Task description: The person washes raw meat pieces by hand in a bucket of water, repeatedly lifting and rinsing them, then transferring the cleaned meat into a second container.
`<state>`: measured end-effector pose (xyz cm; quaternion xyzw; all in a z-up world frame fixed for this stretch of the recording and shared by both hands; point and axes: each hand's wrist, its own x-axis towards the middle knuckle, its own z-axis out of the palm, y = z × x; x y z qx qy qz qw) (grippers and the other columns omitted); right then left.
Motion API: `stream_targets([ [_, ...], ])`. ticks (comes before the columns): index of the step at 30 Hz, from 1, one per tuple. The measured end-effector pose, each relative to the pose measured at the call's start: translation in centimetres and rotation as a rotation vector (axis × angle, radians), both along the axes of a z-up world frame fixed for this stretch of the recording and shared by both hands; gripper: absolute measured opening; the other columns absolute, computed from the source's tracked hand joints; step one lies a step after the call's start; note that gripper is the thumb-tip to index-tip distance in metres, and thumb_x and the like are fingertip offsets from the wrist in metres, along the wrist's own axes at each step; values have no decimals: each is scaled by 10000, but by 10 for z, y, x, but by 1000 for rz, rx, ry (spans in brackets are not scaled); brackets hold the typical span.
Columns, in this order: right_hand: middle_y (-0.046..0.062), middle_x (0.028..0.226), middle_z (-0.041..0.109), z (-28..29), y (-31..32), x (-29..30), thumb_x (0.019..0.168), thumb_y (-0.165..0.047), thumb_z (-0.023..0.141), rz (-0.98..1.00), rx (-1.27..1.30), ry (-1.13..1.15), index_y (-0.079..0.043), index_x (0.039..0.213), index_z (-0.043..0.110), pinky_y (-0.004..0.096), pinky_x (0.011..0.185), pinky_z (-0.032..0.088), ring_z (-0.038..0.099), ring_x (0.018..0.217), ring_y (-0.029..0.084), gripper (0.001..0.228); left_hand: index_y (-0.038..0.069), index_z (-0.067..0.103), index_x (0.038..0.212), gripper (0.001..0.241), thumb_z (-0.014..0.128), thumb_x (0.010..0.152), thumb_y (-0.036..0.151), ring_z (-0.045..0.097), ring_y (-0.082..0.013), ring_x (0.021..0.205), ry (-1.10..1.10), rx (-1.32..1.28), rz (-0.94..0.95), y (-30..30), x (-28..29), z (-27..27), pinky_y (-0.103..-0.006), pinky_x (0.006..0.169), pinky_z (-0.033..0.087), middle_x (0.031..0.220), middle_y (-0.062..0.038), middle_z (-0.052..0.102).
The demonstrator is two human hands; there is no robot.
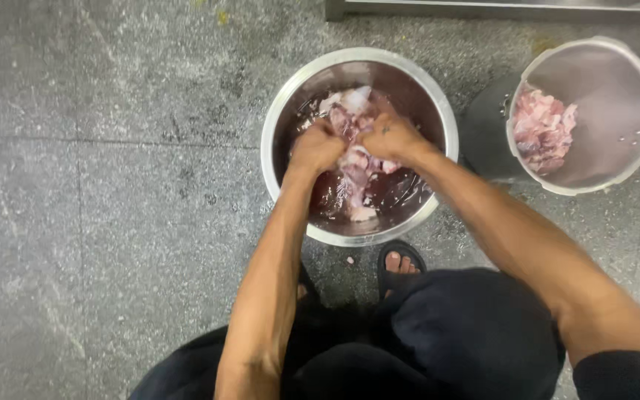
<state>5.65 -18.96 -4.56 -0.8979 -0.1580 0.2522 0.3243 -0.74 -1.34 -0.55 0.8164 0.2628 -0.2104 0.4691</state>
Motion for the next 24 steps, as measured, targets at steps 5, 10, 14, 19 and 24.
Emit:
stream_targets([
  [5,251,969,690,42,3,-20,831,-274,679,65,-231,52,59,1038,678,483,841,595,726,896,395,393,114,654,1268,613,798,721,348,635,-327,1177,-49,17,7,6,7,17,-389,1027,464,1217,-208,671],
  [10,214,883,743,80,8,-36,871,-329,638,81,-353,204,-41,936,757,493,837,587,748,849,368,318,73,614,1348,628,737,746,201,634,-369,1246,-184,174,-388,17,14,-2,-402,1089,489,1320,-249,651],
  [14,216,866,728,81,5,-39,826,-318,685,186,-284,14,-38,886,754,501,823,560,720,837,381,295,-3,485,1429,747,778,777,214,502,-414,1362,-382,304,-698,25,21,-13,-441,1133,416,1465,-286,511],
  [19,230,882,731,69,-2,-42,865,-338,664,207,-319,98,-3,909,735,490,850,595,750,863,376,345,61,332,1525,986,839,687,184,442,-432,1329,-293,277,-941,21,39,0,-440,1099,366,1494,-281,394],
  [24,245,948,705,72,-1,-43,833,-352,686,201,-225,18,21,956,738,524,811,557,706,887,405,396,34,475,1399,892,879,633,249,527,-385,1309,-213,379,-1165,14,60,20,-413,1090,446,1431,-245,506],
])
